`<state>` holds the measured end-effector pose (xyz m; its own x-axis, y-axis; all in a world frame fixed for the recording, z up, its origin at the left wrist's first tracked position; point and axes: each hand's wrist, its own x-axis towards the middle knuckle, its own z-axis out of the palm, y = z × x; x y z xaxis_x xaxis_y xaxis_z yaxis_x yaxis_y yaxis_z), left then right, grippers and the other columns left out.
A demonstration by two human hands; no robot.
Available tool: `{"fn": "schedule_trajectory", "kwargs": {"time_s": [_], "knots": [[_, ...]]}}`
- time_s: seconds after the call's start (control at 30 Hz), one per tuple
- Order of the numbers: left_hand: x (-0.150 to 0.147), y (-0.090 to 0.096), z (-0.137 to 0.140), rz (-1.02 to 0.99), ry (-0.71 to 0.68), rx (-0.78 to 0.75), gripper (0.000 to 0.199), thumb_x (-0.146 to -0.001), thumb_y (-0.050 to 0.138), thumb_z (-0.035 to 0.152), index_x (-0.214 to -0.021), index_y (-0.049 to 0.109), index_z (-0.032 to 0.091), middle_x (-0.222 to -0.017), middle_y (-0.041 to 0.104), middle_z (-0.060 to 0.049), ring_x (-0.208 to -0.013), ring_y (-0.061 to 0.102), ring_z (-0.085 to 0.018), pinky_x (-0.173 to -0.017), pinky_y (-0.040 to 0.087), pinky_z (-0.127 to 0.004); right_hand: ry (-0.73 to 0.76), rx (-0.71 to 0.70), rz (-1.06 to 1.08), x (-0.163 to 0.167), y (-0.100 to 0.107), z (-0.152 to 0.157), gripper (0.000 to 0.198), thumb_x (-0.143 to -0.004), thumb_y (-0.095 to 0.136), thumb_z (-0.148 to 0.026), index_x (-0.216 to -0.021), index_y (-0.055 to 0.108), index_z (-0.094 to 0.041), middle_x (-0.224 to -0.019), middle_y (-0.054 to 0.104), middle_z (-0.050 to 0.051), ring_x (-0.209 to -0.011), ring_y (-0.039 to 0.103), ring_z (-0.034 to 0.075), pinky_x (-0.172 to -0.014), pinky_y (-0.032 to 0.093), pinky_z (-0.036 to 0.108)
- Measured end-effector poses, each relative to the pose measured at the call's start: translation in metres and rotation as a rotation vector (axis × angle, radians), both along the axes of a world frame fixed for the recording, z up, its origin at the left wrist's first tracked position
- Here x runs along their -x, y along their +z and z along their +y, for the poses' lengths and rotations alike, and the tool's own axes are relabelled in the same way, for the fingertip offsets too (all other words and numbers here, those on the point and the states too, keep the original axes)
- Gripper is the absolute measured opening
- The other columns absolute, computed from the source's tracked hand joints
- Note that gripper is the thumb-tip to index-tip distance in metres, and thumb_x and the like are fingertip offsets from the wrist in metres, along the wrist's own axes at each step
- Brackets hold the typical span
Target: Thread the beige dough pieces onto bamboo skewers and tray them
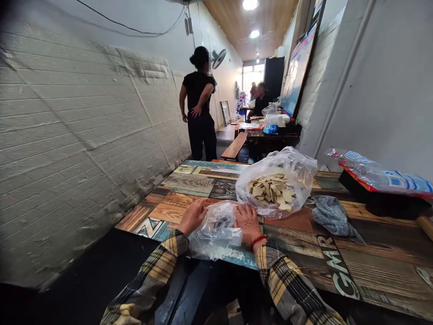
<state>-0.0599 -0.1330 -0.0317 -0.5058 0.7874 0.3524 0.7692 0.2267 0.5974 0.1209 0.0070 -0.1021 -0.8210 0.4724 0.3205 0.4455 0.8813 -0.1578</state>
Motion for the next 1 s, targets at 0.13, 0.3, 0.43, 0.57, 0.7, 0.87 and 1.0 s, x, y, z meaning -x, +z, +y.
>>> {"fn": "schedule_trajectory", "kwargs": {"time_s": [0.13, 0.3, 0.43, 0.57, 0.7, 0.87, 1.0], "knots": [[-0.038, 0.033, -0.004, 0.170, -0.063, -0.127, 0.028, -0.088, 0.047, 0.021, -0.113, 0.060, 0.020, -0.104, 0.060, -0.010, -0.101, 0.055, -0.023, -0.091, 0.043, -0.036, -0.062, 0.004, -0.013, 0.013, -0.010, 0.002, 0.050, -0.084, 0.054, -0.019, -0.133, 0.054, -0.023, -0.142, 0.050, 0.010, -0.130, 0.041, 0.035, -0.104, 0.032, 0.053], [-0.084, 0.027, 0.008, 0.155, -0.466, 0.233, 0.026, -0.094, 0.038, 0.025, -0.102, 0.063, 0.022, -0.106, 0.062, -0.007, -0.097, 0.061, -0.018, -0.086, 0.047, -0.030, -0.068, -0.002, -0.012, 0.014, -0.008, -0.002, 0.044, -0.088, 0.048, -0.018, -0.131, 0.056, -0.019, -0.144, 0.049, 0.010, -0.131, 0.039, 0.034, -0.106, 0.030, 0.053], [-0.057, -0.004, -0.006, 0.270, -0.079, 0.522, 0.030, -0.092, 0.042, 0.028, -0.115, 0.057, 0.017, -0.110, 0.061, -0.013, -0.094, 0.063, -0.024, -0.080, 0.050, -0.035, -0.076, 0.005, 0.051, 0.010, -0.002, -0.007, 0.051, -0.084, 0.046, -0.012, -0.134, 0.053, -0.018, -0.145, 0.048, 0.008, -0.133, 0.037, 0.030, -0.109, 0.025, 0.049], [-0.010, -0.018, -0.034, 0.342, -0.063, 0.479, 0.073, -0.077, 0.065, 0.040, -0.142, 0.036, 0.022, -0.130, 0.054, -0.013, -0.115, 0.054, -0.030, -0.096, 0.043, -0.041, -0.113, 0.055, 0.141, 0.014, -0.003, -0.004, 0.061, -0.078, 0.044, -0.006, -0.139, 0.047, -0.015, -0.145, 0.047, 0.010, -0.133, 0.039, 0.027, -0.108, 0.027, 0.048], [0.016, -0.026, -0.039, 0.214, -0.157, 0.499, 0.103, -0.058, 0.079, 0.047, -0.146, 0.029, 0.025, -0.137, 0.048, -0.013, -0.124, 0.047, -0.032, -0.104, 0.037, -0.043, -0.096, 0.118, 0.241, 0.016, -0.002, 0.012, 0.056, -0.076, 0.044, -0.009, -0.130, 0.056, -0.014, -0.136, 0.057, 0.011, -0.125, 0.050, 0.024, -0.102, 0.039, 0.043], [0.021, -0.040, -0.010, 0.184, -0.183, 0.417, 0.109, -0.050, 0.080, 0.058, -0.145, 0.033, 0.031, -0.145, 0.040, -0.010, -0.131, 0.037, -0.036, -0.108, 0.029, -0.048, -0.087, 0.135, 0.407, 0.004, 0.037, 0.027, 0.034, -0.088, 0.044, -0.024, -0.112, 0.067, -0.018, -0.113, 0.070, 0.009, -0.106, 0.062, 0.023, -0.093, 0.048, 0.041], [0.021, -0.043, 0.017, 0.215, -0.095, 0.392, 0.077, -0.074, 0.060, 0.062, -0.140, 0.043, 0.026, -0.138, 0.047, -0.011, -0.125, 0.043, -0.032, -0.106, 0.033, -0.047, 0.138, 0.129, 0.516, 0.006, 0.072, -0.005, 0.034, -0.093, 0.041, -0.023, -0.120, 0.062, -0.018, -0.123, 0.064, 0.011, -0.118, 0.055, 0.024, -0.104, 0.038, 0.047]]}}
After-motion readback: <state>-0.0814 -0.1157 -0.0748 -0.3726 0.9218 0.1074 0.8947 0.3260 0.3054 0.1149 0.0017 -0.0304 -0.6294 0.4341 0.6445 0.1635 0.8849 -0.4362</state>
